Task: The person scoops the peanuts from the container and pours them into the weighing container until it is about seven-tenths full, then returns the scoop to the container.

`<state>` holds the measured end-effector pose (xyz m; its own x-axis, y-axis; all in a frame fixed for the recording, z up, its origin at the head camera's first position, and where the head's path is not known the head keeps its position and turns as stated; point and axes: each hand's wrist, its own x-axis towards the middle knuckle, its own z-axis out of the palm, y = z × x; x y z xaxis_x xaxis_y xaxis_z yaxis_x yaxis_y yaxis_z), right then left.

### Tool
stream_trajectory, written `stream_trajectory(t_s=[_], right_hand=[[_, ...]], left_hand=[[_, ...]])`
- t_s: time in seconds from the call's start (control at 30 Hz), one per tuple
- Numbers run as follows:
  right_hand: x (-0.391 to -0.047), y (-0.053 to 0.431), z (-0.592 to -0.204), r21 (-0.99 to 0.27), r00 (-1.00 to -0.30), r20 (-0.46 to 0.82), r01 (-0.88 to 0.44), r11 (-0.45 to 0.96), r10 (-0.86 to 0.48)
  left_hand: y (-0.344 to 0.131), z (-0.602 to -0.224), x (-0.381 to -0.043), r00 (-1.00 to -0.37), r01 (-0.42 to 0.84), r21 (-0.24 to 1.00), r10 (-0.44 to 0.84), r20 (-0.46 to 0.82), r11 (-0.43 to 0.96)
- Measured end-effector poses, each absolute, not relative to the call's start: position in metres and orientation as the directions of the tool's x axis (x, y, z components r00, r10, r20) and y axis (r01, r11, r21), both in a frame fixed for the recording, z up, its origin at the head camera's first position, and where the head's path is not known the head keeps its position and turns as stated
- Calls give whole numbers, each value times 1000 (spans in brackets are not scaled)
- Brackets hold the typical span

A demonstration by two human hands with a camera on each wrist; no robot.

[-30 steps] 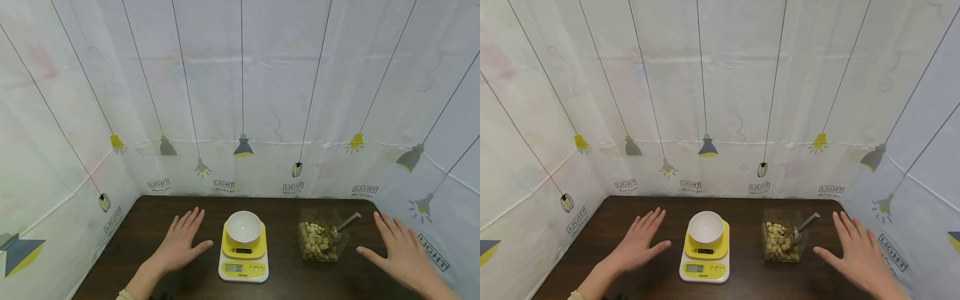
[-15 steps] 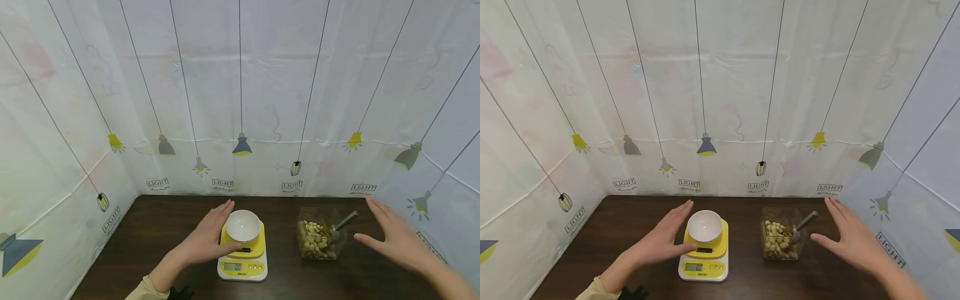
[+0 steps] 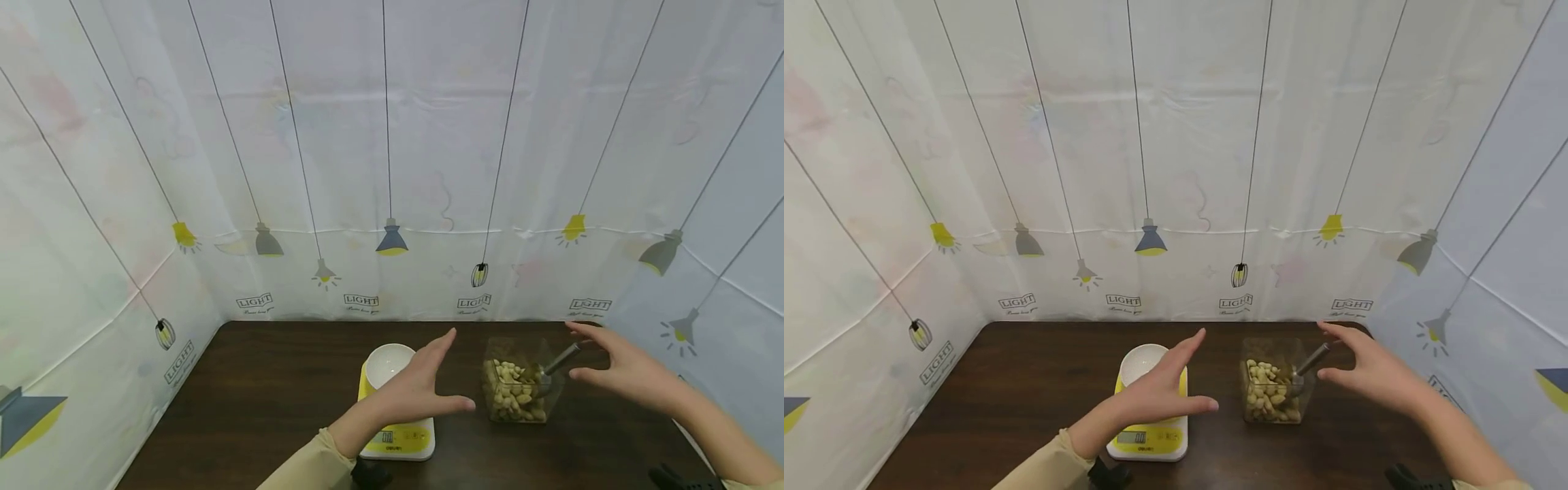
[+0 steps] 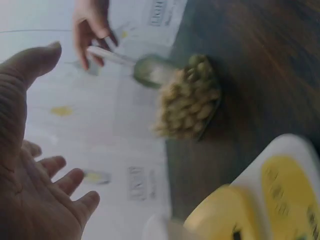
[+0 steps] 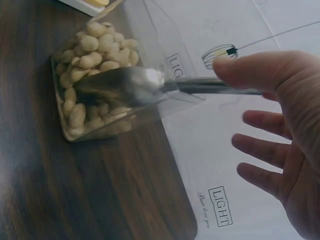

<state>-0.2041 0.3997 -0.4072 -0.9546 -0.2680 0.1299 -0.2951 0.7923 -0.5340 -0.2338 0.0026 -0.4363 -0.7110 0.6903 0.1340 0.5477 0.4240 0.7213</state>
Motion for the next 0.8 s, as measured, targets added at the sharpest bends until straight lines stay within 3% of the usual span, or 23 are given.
stream_trajectory(t_s=[0.53, 0.8], right_hand=[[-227, 388, -400, -476, -947, 13, -288, 831, -321], [-232, 372, -400, -276, -928, 2, -358, 892, -372]], left_hand=[[87, -493, -274, -805, 293, 836, 592, -48, 465], [99, -494, -275, -772, 289, 874, 635, -28, 391]])
